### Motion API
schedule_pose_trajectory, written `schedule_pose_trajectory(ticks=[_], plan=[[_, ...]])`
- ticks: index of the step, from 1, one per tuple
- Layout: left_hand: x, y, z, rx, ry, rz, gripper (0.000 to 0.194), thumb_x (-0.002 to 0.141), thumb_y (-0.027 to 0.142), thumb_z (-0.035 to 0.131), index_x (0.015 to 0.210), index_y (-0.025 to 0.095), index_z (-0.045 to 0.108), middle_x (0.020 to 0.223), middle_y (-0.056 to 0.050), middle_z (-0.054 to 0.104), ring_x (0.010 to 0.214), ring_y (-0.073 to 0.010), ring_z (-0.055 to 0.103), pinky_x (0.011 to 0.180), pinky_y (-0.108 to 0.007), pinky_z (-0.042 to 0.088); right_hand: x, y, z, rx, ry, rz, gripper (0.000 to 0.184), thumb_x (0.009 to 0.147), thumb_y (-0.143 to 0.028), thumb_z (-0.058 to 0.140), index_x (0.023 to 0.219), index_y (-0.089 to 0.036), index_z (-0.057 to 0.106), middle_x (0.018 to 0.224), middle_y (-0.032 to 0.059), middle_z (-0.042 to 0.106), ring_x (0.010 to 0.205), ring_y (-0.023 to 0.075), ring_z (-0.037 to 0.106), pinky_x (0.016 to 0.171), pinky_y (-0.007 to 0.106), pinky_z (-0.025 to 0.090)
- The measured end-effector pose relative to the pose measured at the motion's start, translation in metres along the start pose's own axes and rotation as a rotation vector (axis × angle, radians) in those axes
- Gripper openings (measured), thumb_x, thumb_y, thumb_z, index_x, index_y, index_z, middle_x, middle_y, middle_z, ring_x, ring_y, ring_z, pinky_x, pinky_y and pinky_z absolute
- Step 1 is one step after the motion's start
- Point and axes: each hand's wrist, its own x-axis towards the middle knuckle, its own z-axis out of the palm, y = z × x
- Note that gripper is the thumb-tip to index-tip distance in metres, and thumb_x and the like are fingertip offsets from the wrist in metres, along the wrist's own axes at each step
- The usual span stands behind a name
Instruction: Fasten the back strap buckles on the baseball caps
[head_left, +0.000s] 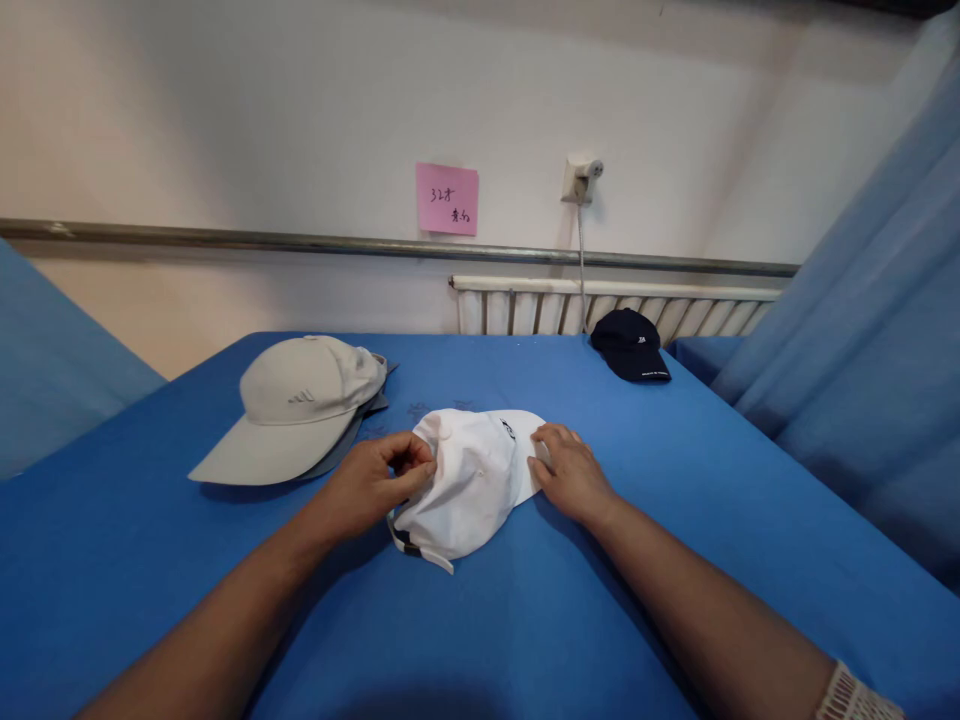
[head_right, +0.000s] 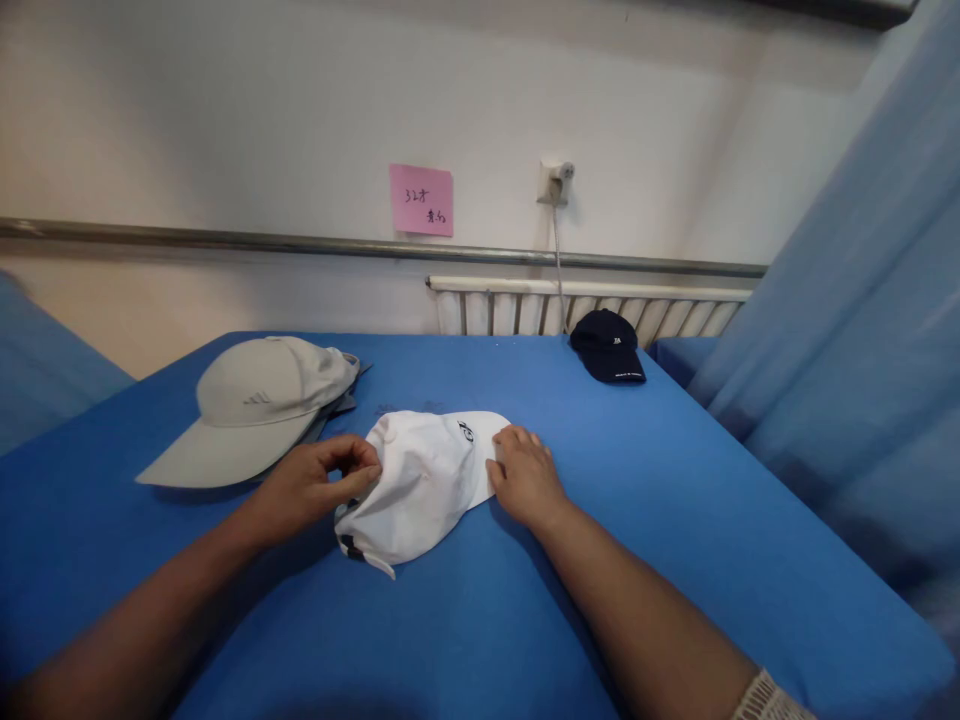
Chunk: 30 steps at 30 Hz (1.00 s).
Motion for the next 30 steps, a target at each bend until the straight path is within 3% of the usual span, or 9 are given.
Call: schedule_pose_trajectory(ticks=[4,8,11,16,21,30], plan=[[0.001,-0.005,-0.002,0.005,0.080,0.019,0.025,0.078,0.043,0.061,0.073,0.018,0.062,0.069,0.000,0.061,0.065,-0.0149,0.055,0.059,-0.025,0.045,0.000,-0.001,-0.003,-0.030,-0.008,0.010,0.029,0.090,-0.027,0.053,0.118,-0.019,0.057,0.126,0.0114,0.059,0.116,0.0284,0.053,0.097,0.045,0.041],[0.003,-0.012,-0.003,-0.100,0.108,0.034,0.038,0.078,0.049,0.065,0.100,0.018,0.065,0.096,-0.007,0.068,0.085,-0.0217,0.064,0.073,-0.033,0.052,0.000,-0.001,-0.002,-0.009,-0.001,0.030,0.030,0.090,-0.030,0.055,0.118,-0.019,0.057,0.123,0.0121,0.060,0.115,0.0291,0.054,0.096,0.046,0.043],[0.002,-0.010,0.007,-0.007,0.129,0.037,0.050,0.072,0.052,0.071,0.108,0.019,0.063,0.099,-0.008,0.068,0.084,-0.0231,0.064,0.075,-0.036,0.053,0.000,-0.005,0.002,0.029,0.054,0.011,0.039,0.087,-0.035,0.060,0.122,-0.019,0.056,0.132,0.0142,0.055,0.121,0.0319,0.051,0.099,0.051,0.041],[0.001,-0.006,0.028,0.056,0.203,0.060,0.046,0.073,0.051,0.070,0.106,0.019,0.065,0.093,-0.006,0.069,0.079,-0.0220,0.064,0.073,-0.035,0.053,-0.004,-0.022,0.000,0.163,0.166,-0.283,0.054,0.086,-0.025,0.057,0.138,-0.024,0.044,0.145,0.0113,0.046,0.133,0.0276,0.043,0.109,0.049,0.035],[0.007,-0.010,0.039,0.016,0.277,0.111,0.039,0.076,0.044,0.068,0.105,0.019,0.067,0.091,-0.005,0.070,0.077,-0.0192,0.063,0.074,-0.033,0.052,-0.011,-0.043,-0.004,0.269,0.070,-0.500,0.046,0.090,-0.026,0.055,0.135,-0.026,0.050,0.138,0.0081,0.054,0.131,0.0236,0.046,0.109,0.044,0.036],[0.012,-0.001,0.045,0.008,0.126,0.216,0.017,0.080,0.028,0.061,0.092,0.019,0.069,0.083,-0.002,0.065,0.072,-0.0149,0.060,0.069,-0.027,0.048,-0.014,-0.050,-0.012,0.406,0.033,-0.474,0.042,0.088,-0.027,0.058,0.130,-0.028,0.056,0.136,0.0066,0.057,0.128,0.0239,0.051,0.108,0.044,0.038]])
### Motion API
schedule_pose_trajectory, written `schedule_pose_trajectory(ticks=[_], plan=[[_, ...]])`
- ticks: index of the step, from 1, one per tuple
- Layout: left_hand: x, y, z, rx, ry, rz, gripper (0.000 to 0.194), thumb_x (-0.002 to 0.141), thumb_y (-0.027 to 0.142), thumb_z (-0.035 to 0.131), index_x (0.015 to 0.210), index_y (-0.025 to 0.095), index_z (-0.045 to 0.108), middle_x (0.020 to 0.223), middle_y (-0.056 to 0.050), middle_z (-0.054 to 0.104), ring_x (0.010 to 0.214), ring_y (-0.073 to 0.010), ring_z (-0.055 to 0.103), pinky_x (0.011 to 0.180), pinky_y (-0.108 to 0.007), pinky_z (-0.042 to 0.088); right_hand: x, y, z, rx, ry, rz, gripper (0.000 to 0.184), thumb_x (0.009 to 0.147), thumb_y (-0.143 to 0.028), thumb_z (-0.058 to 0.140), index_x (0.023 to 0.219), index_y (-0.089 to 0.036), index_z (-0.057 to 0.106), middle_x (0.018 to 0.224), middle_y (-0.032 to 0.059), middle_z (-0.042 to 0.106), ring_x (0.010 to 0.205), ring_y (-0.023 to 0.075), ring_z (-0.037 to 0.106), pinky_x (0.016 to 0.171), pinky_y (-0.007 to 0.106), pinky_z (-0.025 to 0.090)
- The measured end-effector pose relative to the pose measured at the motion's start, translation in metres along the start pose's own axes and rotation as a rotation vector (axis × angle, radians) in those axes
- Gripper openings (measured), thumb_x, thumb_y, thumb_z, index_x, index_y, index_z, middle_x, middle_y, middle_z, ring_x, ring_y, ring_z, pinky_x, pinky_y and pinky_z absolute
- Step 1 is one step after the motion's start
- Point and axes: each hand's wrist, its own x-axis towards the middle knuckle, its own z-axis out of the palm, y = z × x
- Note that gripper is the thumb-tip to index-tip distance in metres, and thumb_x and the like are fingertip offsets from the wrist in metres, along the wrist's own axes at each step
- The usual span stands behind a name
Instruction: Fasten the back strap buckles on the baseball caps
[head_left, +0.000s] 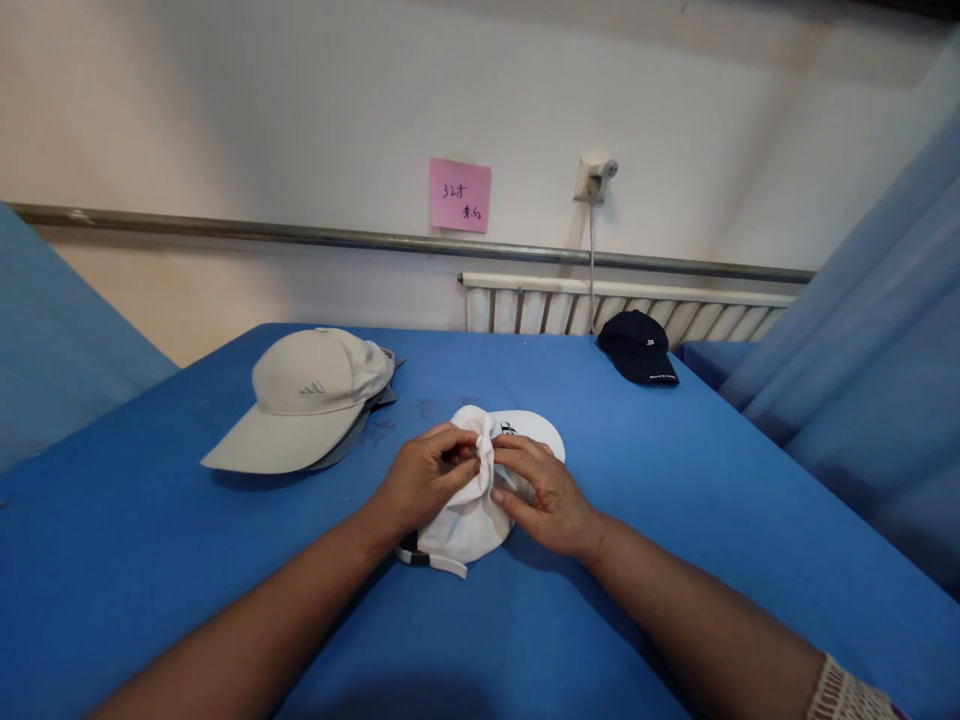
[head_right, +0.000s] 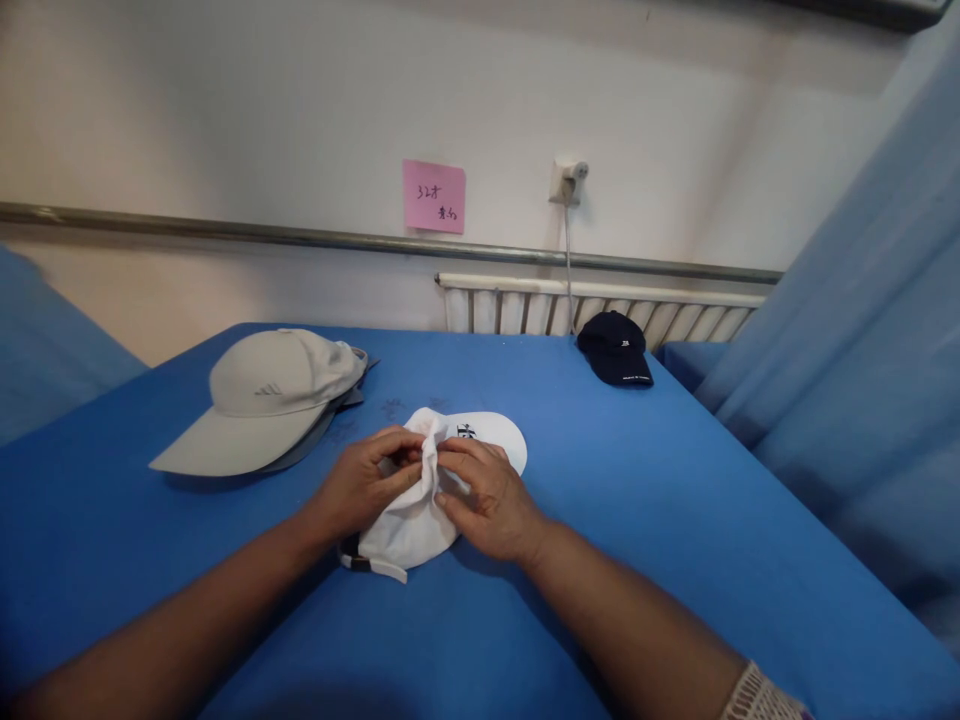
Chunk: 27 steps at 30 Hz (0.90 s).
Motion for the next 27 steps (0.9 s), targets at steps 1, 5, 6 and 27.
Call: schedule_pose_trajectory(ticks=[1,5,6,27], plan=[[0.000,0.000,0.001,-0.001,-0.018,0.003,0.015,0.080,0.026,0.060,0.089,0.019,0.069,0.081,-0.001,0.064,0.071,-0.0142,0.059,0.067,-0.026,0.047,0.000,-0.001,0.000,0.020,-0.001,0.002,0.041,0.088,-0.027,0.058,0.129,-0.028,0.057,0.134,0.0066,0.058,0.126,0.0237,0.052,0.107,0.044,0.039],[-0.001,-0.003,0.001,0.083,-0.038,-0.009,0.009,0.079,0.024,0.057,0.080,0.019,0.064,0.074,0.001,0.061,0.065,-0.0133,0.056,0.063,-0.025,0.044,-0.002,-0.001,0.001,0.044,-0.042,-0.002,0.040,0.090,-0.027,0.056,0.130,-0.025,0.054,0.131,0.0070,0.060,0.125,0.0224,0.053,0.106,0.042,0.040],[-0.001,-0.003,-0.002,0.123,-0.040,-0.018,0.009,0.079,0.025,0.058,0.079,0.019,0.064,0.073,0.001,0.061,0.065,-0.0137,0.055,0.063,-0.025,0.043,-0.003,0.002,0.002,0.035,-0.053,0.009,0.041,0.090,-0.028,0.056,0.130,-0.024,0.053,0.131,0.0077,0.060,0.124,0.0224,0.053,0.106,0.042,0.040],[-0.008,-0.005,-0.061,0.201,-0.018,-0.045,0.027,0.090,0.045,0.046,0.088,0.021,0.059,0.094,-0.004,0.069,0.087,-0.0223,0.062,0.077,-0.031,0.047,-0.004,0.058,0.006,-0.126,0.112,0.600,0.048,0.085,-0.037,0.061,0.128,-0.017,0.051,0.126,0.0139,0.061,0.116,0.0265,0.059,0.098,0.042,0.046]])
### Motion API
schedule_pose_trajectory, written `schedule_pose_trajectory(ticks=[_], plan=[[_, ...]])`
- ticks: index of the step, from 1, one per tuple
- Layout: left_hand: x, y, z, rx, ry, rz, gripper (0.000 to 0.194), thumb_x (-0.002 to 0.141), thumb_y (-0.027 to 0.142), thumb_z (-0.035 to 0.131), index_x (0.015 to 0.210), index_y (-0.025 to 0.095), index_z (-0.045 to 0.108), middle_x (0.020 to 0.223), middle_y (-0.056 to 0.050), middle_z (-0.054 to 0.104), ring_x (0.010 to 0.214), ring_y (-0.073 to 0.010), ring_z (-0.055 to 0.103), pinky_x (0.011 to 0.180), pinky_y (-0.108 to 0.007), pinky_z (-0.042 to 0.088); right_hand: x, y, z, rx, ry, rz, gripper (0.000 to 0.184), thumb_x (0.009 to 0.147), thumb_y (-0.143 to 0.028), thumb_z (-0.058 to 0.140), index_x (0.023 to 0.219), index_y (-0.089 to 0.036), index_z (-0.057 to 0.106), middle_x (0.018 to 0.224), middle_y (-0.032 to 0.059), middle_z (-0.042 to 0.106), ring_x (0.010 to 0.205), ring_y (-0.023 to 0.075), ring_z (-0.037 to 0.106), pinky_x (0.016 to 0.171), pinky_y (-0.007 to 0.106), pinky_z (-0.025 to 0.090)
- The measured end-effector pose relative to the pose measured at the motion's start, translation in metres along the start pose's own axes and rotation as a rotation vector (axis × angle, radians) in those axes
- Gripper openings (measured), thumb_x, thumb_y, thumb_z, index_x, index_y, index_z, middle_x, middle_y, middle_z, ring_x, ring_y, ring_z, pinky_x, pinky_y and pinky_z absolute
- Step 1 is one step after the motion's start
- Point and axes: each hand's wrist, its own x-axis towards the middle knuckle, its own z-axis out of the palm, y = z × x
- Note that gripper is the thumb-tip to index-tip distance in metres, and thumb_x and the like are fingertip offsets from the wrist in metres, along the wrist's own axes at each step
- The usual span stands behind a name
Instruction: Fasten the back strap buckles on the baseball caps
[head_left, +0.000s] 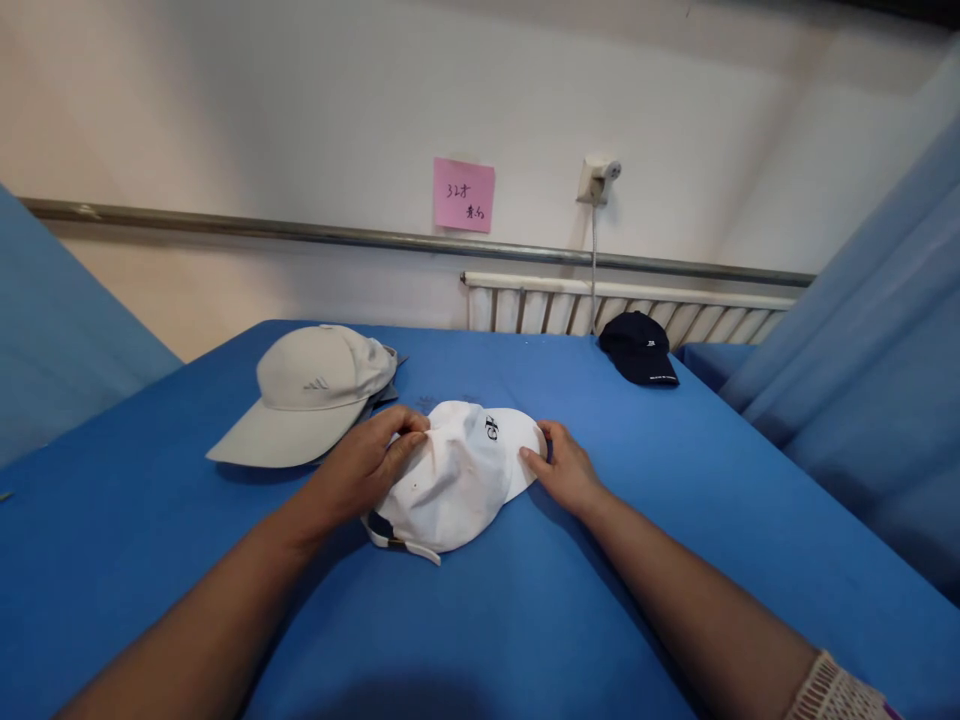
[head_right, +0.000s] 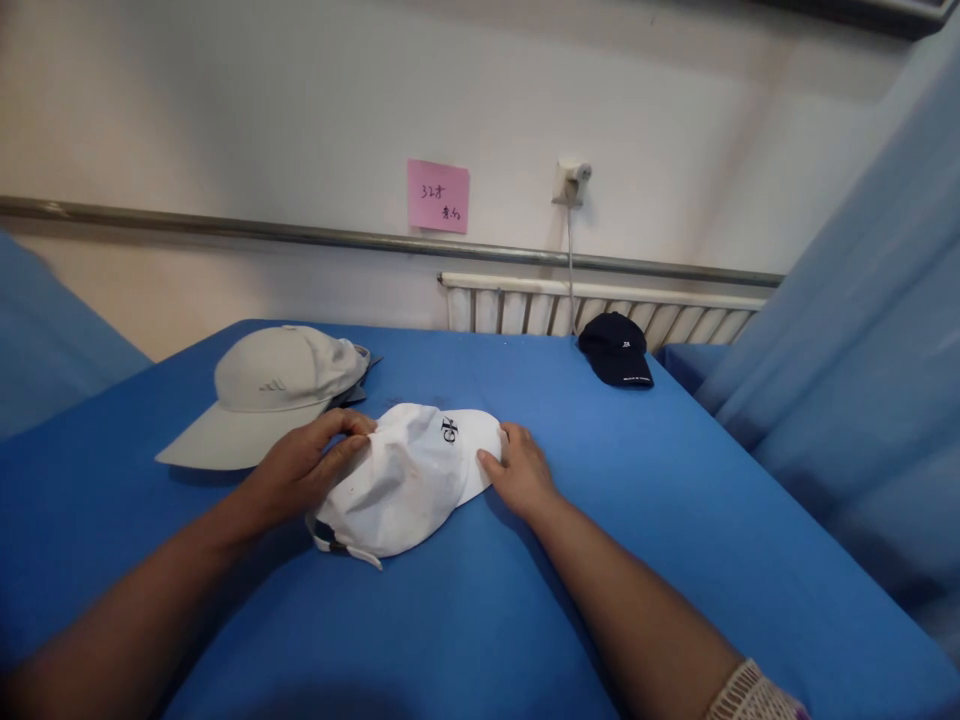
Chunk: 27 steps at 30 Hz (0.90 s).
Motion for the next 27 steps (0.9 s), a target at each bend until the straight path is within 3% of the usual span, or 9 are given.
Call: schedule_pose_trajectory(ticks=[6,11,14,16,18,20,22,24,27], plan=[[0.000,0.001,0.013,-0.018,0.043,0.007,0.023,0.091,0.041,0.045,0.087,0.022,0.058,0.095,-0.005,0.068,0.090,-0.0232,0.062,0.082,-0.034,0.048,0.011,0.008,0.007,0.233,0.081,0.175,0.049,0.078,-0.037,0.066,0.121,-0.017,0.053,0.114,0.0115,0.067,0.088,0.0208,0.068,0.080,0.036,0.054],[0.002,-0.006,0.011,0.014,0.034,0.104,0.023,0.090,0.037,0.045,0.083,0.021,0.059,0.091,-0.006,0.067,0.086,-0.0234,0.062,0.080,-0.035,0.048,0.016,0.018,-0.006,0.437,0.022,0.282,0.034,0.081,-0.028,0.060,0.112,-0.016,0.055,0.083,0.0044,0.070,0.066,0.0179,0.067,0.058,0.029,0.054],[0.001,-0.008,0.005,0.094,0.070,0.121,0.024,0.091,0.037,0.043,0.084,0.020,0.058,0.090,-0.007,0.066,0.086,-0.0241,0.060,0.080,-0.037,0.047,0.017,0.028,-0.025,0.352,0.001,0.328,0.029,0.081,-0.026,0.059,0.108,-0.017,0.057,0.076,0.0021,0.068,0.063,0.0182,0.066,0.055,0.029,0.052],[0.001,-0.006,0.005,0.124,0.072,0.125,0.024,0.092,0.037,0.043,0.085,0.019,0.058,0.088,-0.007,0.064,0.084,-0.0239,0.059,0.078,-0.037,0.046,0.016,0.030,-0.037,0.159,0.020,0.317,0.029,0.078,-0.027,0.062,0.105,-0.018,0.060,0.081,0.0042,0.068,0.070,0.0207,0.067,0.063,0.033,0.054],[0.000,-0.003,0.009,0.120,0.065,0.145,0.024,0.092,0.036,0.043,0.084,0.019,0.058,0.085,-0.006,0.063,0.082,-0.0232,0.058,0.077,-0.036,0.045,0.010,0.022,-0.044,-0.035,0.125,0.200,0.034,0.076,-0.031,0.068,0.106,-0.018,0.061,0.099,0.0099,0.068,0.089,0.0254,0.067,0.079,0.040,0.053],[0.000,0.002,0.014,0.097,0.068,0.169,0.023,0.093,0.036,0.044,0.085,0.020,0.059,0.084,-0.006,0.063,0.081,-0.0223,0.057,0.076,-0.035,0.045,0.000,0.004,-0.045,-0.071,0.209,-0.003,0.037,0.079,-0.036,0.066,0.111,-0.018,0.060,0.116,0.0135,0.063,0.108,0.0285,0.061,0.093,0.044,0.047],[-0.001,0.005,0.019,0.072,0.081,0.185,0.022,0.094,0.035,0.044,0.086,0.020,0.059,0.085,-0.005,0.063,0.082,-0.0213,0.057,0.077,-0.034,0.044,-0.013,-0.018,-0.041,0.068,0.131,-0.227,0.033,0.085,-0.040,0.063,0.111,-0.021,0.058,0.112,0.0097,0.064,0.106,0.0252,0.061,0.092,0.040,0.048],[-0.002,0.007,0.023,0.052,0.101,0.182,0.021,0.094,0.035,0.045,0.088,0.020,0.059,0.086,-0.004,0.062,0.083,-0.0205,0.057,0.078,-0.034,0.044,-0.027,-0.039,-0.033,0.123,0.044,-0.425,0.035,0.081,-0.041,0.069,0.109,-0.022,0.057,0.107,0.0069,0.064,0.102,0.0239,0.060,0.092,0.039,0.047],[-0.004,0.006,0.028,0.025,0.140,0.150,0.021,0.095,0.036,0.046,0.089,0.020,0.058,0.088,-0.003,0.061,0.084,-0.0196,0.057,0.080,-0.033,0.044,-0.046,-0.060,-0.017,0.094,-0.045,-0.554,0.017,0.086,-0.033,0.064,0.099,-0.024,0.057,0.095,0.0034,0.065,0.093,0.0215,0.061,0.088,0.038,0.047]])
